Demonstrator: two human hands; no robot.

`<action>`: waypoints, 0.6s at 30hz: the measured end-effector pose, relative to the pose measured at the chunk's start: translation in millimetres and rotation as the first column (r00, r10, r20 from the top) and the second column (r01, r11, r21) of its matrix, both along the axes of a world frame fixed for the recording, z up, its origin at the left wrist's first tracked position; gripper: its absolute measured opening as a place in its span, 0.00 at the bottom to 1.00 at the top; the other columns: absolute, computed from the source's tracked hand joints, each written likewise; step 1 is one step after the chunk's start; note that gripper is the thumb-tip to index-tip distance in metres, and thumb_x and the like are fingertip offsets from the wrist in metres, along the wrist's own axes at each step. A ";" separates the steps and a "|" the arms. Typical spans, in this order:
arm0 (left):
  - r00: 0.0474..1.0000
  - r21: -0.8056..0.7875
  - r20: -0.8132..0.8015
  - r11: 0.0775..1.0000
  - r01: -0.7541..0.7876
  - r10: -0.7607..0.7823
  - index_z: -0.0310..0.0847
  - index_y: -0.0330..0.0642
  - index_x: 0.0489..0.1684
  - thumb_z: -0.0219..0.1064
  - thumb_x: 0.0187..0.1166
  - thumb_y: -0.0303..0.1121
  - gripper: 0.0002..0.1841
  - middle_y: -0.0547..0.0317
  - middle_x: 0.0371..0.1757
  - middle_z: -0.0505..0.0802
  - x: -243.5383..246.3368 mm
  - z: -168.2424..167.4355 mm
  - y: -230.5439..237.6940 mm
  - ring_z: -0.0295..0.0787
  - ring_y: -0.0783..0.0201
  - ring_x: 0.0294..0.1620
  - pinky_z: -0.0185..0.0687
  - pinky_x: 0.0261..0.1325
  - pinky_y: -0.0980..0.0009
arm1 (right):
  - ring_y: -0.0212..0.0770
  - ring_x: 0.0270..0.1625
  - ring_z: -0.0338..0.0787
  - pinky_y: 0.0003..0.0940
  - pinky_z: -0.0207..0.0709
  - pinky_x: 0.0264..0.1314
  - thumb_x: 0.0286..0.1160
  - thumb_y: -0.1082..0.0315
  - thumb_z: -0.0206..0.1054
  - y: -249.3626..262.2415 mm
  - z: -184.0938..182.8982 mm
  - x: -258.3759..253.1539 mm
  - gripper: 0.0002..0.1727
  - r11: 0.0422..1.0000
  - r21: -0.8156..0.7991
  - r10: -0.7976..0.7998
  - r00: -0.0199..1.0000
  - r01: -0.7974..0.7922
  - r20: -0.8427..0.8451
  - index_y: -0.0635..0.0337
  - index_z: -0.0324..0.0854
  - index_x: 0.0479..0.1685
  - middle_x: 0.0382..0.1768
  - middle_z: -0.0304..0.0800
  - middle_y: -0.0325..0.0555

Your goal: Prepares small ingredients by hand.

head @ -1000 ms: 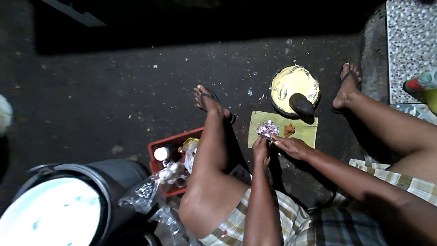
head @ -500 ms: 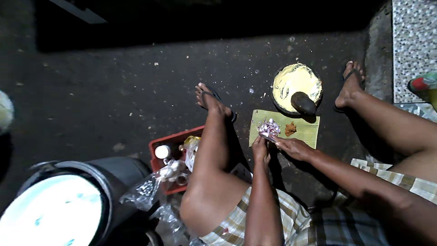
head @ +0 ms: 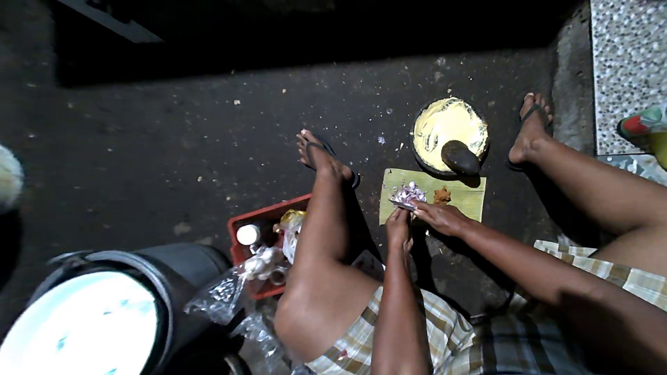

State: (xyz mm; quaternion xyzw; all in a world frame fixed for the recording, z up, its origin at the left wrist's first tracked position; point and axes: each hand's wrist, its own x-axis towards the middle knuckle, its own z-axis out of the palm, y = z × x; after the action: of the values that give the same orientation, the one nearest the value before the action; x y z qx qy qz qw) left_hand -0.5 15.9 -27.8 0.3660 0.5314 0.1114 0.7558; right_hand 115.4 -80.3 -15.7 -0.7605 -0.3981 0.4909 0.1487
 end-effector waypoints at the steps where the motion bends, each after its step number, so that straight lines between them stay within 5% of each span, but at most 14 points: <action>1: 1.000 -0.002 0.006 1.000 0.006 -0.006 0.82 0.30 0.44 0.55 0.88 0.23 0.09 0.56 0.33 0.88 -0.1 0.4 -0.3 0.84 0.69 0.34 0.83 0.46 0.72 | 0.63 0.68 0.88 0.68 0.73 0.72 0.95 0.43 0.41 1.3 -1.5 0.2 0.30 1.000 0.000 -0.004 1.000 0.004 0.007 0.39 0.63 0.90 0.64 0.90 0.58; 5: 0.999 -0.025 0.026 0.999 0.019 -0.019 0.82 0.28 0.48 0.55 0.88 0.23 0.10 0.56 0.34 0.88 1.5 3.0 -4.0 0.84 0.69 0.34 0.82 0.46 0.73 | 0.65 0.60 0.91 0.69 0.77 0.64 0.94 0.44 0.44 7.1 -7.1 1.9 0.28 1.000 -0.010 -0.028 0.999 0.028 0.025 0.44 0.66 0.85 0.54 0.92 0.61; 11: 0.998 -0.047 0.054 0.998 0.035 -0.033 0.77 0.23 0.61 0.54 0.87 0.20 0.12 0.48 0.45 0.89 1.7 4.7 -5.1 0.86 0.66 0.43 0.84 0.55 0.70 | 0.67 0.62 0.89 0.70 0.75 0.68 0.95 0.44 0.43 7.5 -12.7 6.1 0.30 0.991 -0.035 -0.129 0.991 0.128 -0.044 0.51 0.65 0.85 0.56 0.90 0.65; 18: 0.999 0.034 -0.020 0.999 -0.042 0.043 0.82 0.27 0.52 0.57 0.88 0.25 0.10 0.51 0.40 0.91 -0.9 -0.9 3.3 0.87 0.65 0.40 0.85 0.50 0.68 | 0.62 0.73 0.85 0.67 0.71 0.76 0.95 0.42 0.37 -18.6 8.7 -6.5 0.32 1.000 0.010 -0.010 0.998 0.010 -0.058 0.37 0.59 0.93 0.70 0.86 0.58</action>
State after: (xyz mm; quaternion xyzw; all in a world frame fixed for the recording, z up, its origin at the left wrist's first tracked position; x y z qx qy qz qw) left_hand -1.5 19.1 -28.7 0.3684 0.5450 0.1326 0.7414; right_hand 108.9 -98.8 -7.1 -0.7473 -0.3924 0.5098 0.1665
